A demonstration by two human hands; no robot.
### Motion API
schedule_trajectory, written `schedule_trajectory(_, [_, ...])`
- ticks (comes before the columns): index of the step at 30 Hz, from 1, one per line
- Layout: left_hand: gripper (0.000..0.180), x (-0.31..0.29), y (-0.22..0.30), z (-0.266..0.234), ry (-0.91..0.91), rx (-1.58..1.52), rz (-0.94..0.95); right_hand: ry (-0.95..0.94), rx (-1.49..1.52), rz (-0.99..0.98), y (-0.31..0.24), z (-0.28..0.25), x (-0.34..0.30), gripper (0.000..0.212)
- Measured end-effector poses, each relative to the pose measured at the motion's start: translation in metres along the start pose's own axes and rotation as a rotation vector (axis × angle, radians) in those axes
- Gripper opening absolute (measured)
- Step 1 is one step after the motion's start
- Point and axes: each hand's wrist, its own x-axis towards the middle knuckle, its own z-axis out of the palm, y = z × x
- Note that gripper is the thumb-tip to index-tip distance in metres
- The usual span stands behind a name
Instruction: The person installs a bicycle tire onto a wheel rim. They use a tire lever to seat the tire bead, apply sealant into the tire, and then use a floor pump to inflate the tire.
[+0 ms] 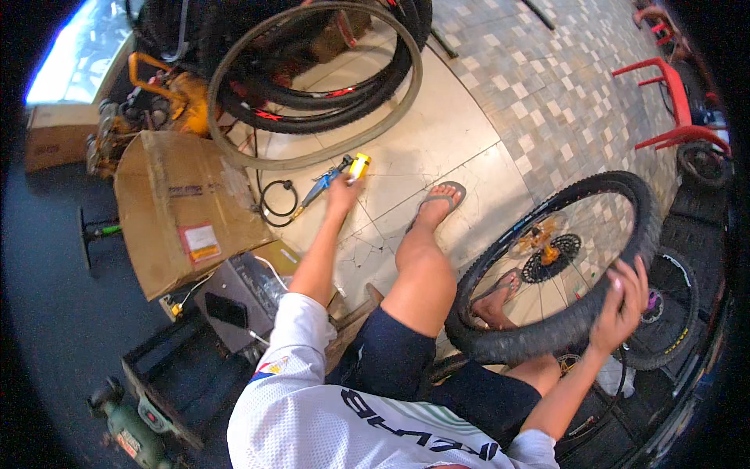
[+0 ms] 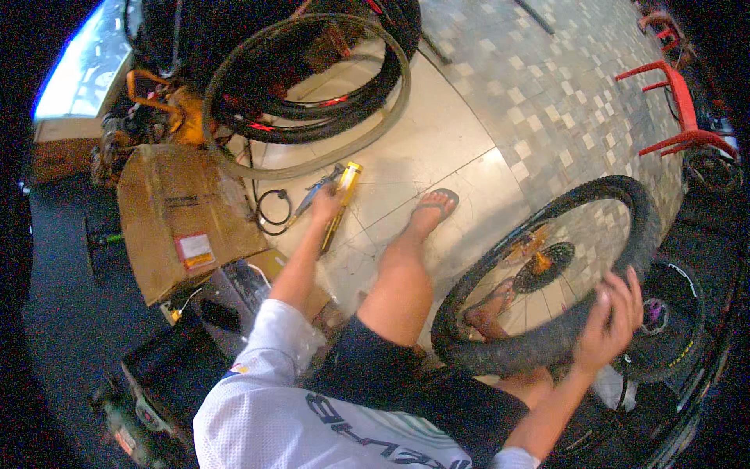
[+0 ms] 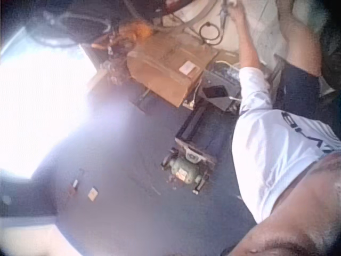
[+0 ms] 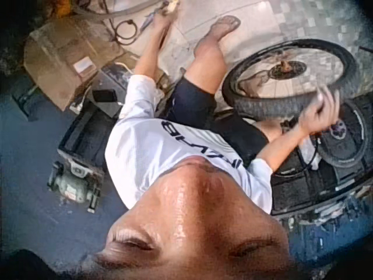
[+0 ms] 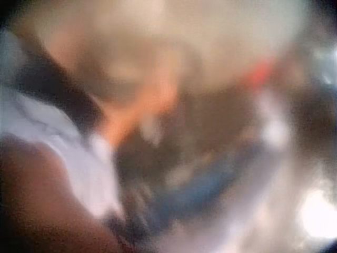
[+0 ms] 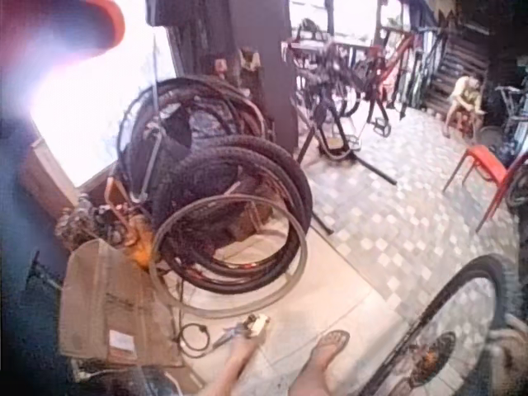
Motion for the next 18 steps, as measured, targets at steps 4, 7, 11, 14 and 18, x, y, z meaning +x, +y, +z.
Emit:
schedule_trajectory(4, [0.063,0.065,-0.102,-0.003,-0.103,0.363,-0.261,-0.009,0.058,0.128,0.039,-0.023,-0.032,0.031])
schedule_trajectory(7, [0.092,0.095,-0.145,0.013,-0.107,0.461,-0.267,-0.095,-0.029,0.136,0.085,-0.049,-0.067,0.034])
schedule_trajectory(11, [0.111,0.105,-0.181,0.036,-0.165,0.566,-0.322,-0.145,-0.030,0.165,0.115,-0.063,-0.083,0.035])
schedule_trajectory(14, [0.103,0.099,-0.147,0.064,-0.203,0.663,-0.382,-0.127,-0.066,0.170,0.111,-0.086,-0.102,0.035])
schedule_trajectory(18, [0.072,0.068,-0.145,0.066,-0.210,0.723,-0.337,-0.132,-0.019,0.199,0.103,-0.073,-0.102,0.034])
